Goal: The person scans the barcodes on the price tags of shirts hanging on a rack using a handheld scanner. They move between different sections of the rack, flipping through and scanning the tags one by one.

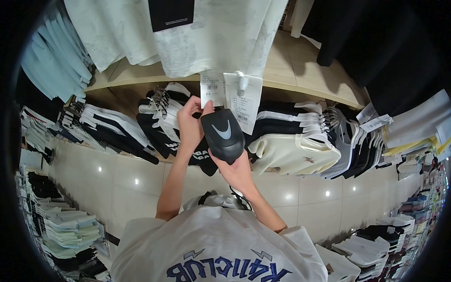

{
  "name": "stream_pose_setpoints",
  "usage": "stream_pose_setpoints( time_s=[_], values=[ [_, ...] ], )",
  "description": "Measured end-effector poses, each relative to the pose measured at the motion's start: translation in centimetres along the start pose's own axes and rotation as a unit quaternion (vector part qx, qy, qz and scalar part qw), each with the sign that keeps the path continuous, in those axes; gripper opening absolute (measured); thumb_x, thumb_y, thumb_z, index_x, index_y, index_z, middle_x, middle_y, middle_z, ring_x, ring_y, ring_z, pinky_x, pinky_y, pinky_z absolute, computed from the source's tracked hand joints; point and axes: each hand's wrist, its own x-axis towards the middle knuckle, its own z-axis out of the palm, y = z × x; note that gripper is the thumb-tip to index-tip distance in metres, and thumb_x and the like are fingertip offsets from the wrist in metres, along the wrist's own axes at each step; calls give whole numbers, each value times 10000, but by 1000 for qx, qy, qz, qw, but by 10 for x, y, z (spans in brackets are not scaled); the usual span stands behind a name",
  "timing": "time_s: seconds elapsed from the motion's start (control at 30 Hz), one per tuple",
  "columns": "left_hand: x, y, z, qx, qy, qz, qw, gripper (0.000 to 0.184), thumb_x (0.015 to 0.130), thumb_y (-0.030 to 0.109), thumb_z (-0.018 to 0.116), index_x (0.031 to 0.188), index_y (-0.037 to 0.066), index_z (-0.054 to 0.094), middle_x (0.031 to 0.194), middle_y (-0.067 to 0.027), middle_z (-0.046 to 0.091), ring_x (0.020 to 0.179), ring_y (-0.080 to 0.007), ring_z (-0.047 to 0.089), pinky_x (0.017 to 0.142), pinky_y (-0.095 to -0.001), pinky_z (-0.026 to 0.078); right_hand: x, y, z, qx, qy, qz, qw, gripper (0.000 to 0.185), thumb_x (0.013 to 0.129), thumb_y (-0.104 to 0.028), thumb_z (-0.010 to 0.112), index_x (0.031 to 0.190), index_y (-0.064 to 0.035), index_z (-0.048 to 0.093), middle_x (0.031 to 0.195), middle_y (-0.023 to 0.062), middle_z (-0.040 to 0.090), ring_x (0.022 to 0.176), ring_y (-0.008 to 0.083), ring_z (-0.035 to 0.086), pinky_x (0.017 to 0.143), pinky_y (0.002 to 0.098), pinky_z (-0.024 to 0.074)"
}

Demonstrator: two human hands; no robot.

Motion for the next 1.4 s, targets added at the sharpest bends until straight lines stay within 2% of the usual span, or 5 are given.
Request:
stream_pose_setpoints(
  time_s=[0.13,0.37,0.77,0.83,1.4],
  values=[
    [-12,20,-9,99,-3,72,993,169,883,72,718,832,-11,580,716,-95,647,635,-152,614,602,-270,467,0,0,10,-32,-17,-82,996,95,920,-79,665,947,-18,598,581,-20,519,480,66,470,456,238,361],
    [-20,10,-19,138,-16,130,982,216,755,-13,729,834,-10,528,740,-127,591,645,-277,618,595,-345,495,3,-4,13,-24,4,-20,999,96,936,-65,632,986,-2,580,624,-2,527,490,79,479,457,245,375],
    [-24,10,-24,141,-38,131,981,167,779,-25,693,869,-3,554,748,-124,592,634,-286,634,562,-347,514,4,0,14,19,13,-18,1000,138,891,-76,709,971,-15,615,630,-33,563,500,45,491,454,225,391],
    [-25,11,-24,145,-38,131,980,166,782,-24,693,871,-4,554,748,-125,594,631,-287,636,563,-346,516,3,-4,14,-15,-1,-16,1000,68,952,-54,591,960,14,584,636,7,525,506,88,486,488,259,403],
    [-29,11,-33,140,-31,80,986,225,891,79,677,812,-8,485,720,-156,617,646,-311,662,551,-367,500,7,-3,22,12,3,-34,999,103,966,-94,608,933,-7,563,604,3,512,507,87,481,492,268,391]
  ],
)
